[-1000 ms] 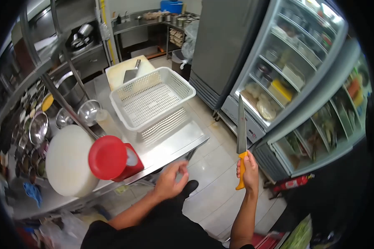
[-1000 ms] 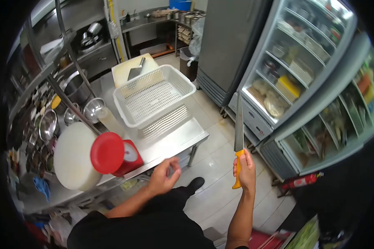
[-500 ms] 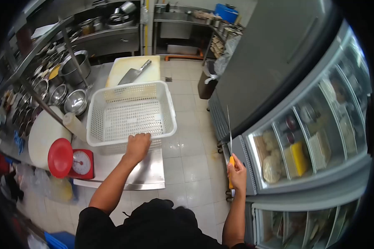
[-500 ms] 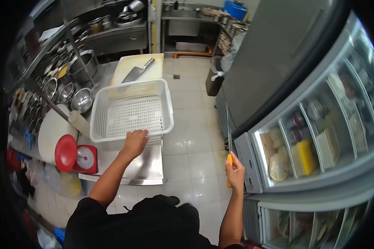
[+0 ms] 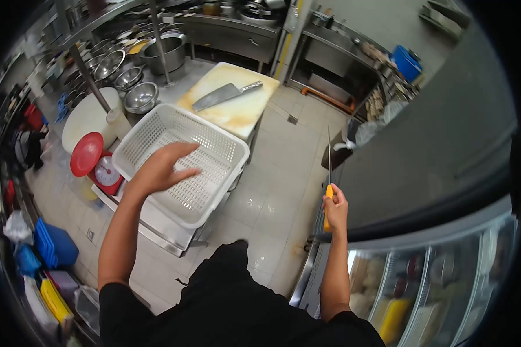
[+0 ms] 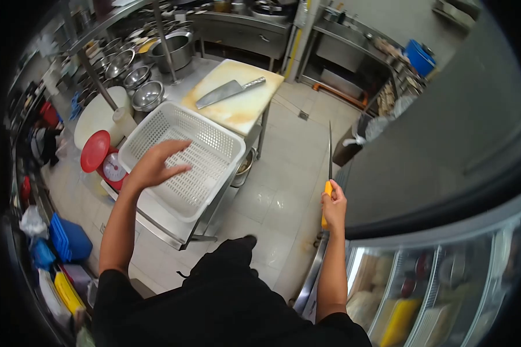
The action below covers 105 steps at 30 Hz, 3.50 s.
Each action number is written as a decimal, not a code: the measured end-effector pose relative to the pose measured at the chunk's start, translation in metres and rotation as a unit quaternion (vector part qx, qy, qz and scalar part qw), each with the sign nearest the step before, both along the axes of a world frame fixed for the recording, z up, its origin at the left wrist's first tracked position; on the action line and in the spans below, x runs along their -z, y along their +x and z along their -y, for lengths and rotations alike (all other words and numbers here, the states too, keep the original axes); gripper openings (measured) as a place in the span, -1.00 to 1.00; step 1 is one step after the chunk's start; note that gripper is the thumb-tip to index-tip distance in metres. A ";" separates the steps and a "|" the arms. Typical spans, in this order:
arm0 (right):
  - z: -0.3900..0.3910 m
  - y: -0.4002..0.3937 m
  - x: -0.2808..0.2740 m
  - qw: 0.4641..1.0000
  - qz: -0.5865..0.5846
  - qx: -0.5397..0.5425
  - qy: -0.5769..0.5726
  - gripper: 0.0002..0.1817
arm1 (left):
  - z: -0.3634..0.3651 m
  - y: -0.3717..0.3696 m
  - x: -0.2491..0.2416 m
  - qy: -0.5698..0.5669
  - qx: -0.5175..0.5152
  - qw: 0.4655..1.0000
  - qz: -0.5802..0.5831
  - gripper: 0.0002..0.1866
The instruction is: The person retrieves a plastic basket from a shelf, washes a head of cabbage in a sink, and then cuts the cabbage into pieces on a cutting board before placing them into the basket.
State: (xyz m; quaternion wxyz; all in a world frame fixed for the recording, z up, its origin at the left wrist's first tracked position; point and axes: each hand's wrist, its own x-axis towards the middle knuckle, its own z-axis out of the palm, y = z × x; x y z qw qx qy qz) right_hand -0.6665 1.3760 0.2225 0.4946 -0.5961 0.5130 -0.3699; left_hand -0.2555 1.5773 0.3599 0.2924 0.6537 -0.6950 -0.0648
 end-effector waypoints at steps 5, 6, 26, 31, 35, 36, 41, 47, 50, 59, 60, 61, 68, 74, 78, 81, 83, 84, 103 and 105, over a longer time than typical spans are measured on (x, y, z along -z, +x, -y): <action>0.094 0.026 0.022 0.997 0.067 0.015 0.027 -0.46 | 0.173 0.015 0.025 0.013 0.000 0.999 0.052 -0.62; 0.113 0.029 0.028 0.996 0.083 0.021 0.028 -0.46 | 0.214 0.021 0.034 0.025 -0.001 0.997 0.073 -0.65; 0.448 0.060 0.091 0.987 0.106 -0.079 0.092 -0.50 | 0.471 0.055 0.135 0.114 -0.192 0.948 0.227 -0.84; 0.531 0.098 0.069 0.984 0.076 -0.135 0.085 -0.53 | 0.427 0.063 0.056 0.078 -0.170 0.948 0.257 -0.84; 0.563 0.135 0.056 0.976 0.069 -0.187 0.088 -0.55 | 0.375 0.113 0.034 0.089 -0.239 0.930 0.263 -0.81; 0.568 0.148 0.056 0.975 0.068 -0.188 0.098 -0.55 | 0.362 0.129 0.028 0.094 -0.270 0.923 0.258 -0.81; 0.589 0.200 0.073 0.977 0.063 -0.156 0.132 -0.70 | 0.309 0.224 0.022 0.081 -0.402 0.884 0.226 -0.81; 0.593 0.253 0.075 0.980 -0.031 -0.138 0.139 -0.76 | 0.236 0.348 0.043 0.089 -0.521 0.814 0.240 -0.78; 0.603 0.278 0.086 0.966 -0.076 -0.160 0.186 -0.74 | 0.196 0.411 0.072 0.087 -0.572 0.780 0.238 -0.67; 0.585 0.325 0.072 0.956 -0.105 -0.161 0.222 -0.79 | 0.122 0.483 0.140 0.089 -0.694 0.662 0.268 -0.73; 0.588 0.329 0.069 0.956 -0.096 -0.163 0.225 -0.81 | 0.120 0.479 0.139 0.114 -0.697 0.653 0.273 -0.73; 0.592 0.335 0.065 0.953 -0.093 -0.173 0.229 -0.83 | 0.120 0.478 0.140 0.106 -0.698 0.656 0.266 -0.73; 0.632 0.344 0.097 0.942 -0.076 -0.224 0.236 -0.79 | 0.032 0.517 0.173 0.349 -0.620 0.696 0.098 -0.44; 0.657 0.344 0.119 0.928 0.053 -0.130 0.345 -0.87 | 0.057 0.534 0.096 0.421 -0.706 0.558 0.114 -0.15; 0.686 0.326 0.126 0.909 0.118 -0.092 0.389 -0.81 | 0.082 0.506 0.032 0.459 -0.638 0.598 0.158 -0.14; 0.750 0.294 0.116 0.897 0.136 -0.148 0.394 -0.75 | 0.212 0.404 -0.035 0.413 -0.633 0.648 0.091 -0.27; 0.810 0.268 0.110 0.887 0.172 -0.215 0.370 -0.73 | 0.317 0.342 -0.065 0.377 -0.611 0.695 0.030 -0.36; 0.833 0.257 0.091 0.887 0.167 -0.209 0.376 -0.73 | 0.368 0.313 -0.076 0.361 -0.593 0.720 -0.009 -0.41; 1.412 0.195 -0.062 0.929 0.264 -0.185 0.185 -0.84 | 1.136 0.199 0.055 0.202 -0.093 0.862 -0.456 -0.68; 1.471 0.209 -0.054 0.940 0.233 -0.171 0.182 -0.85 | 1.225 0.206 0.063 0.237 -0.050 0.880 -0.409 -0.70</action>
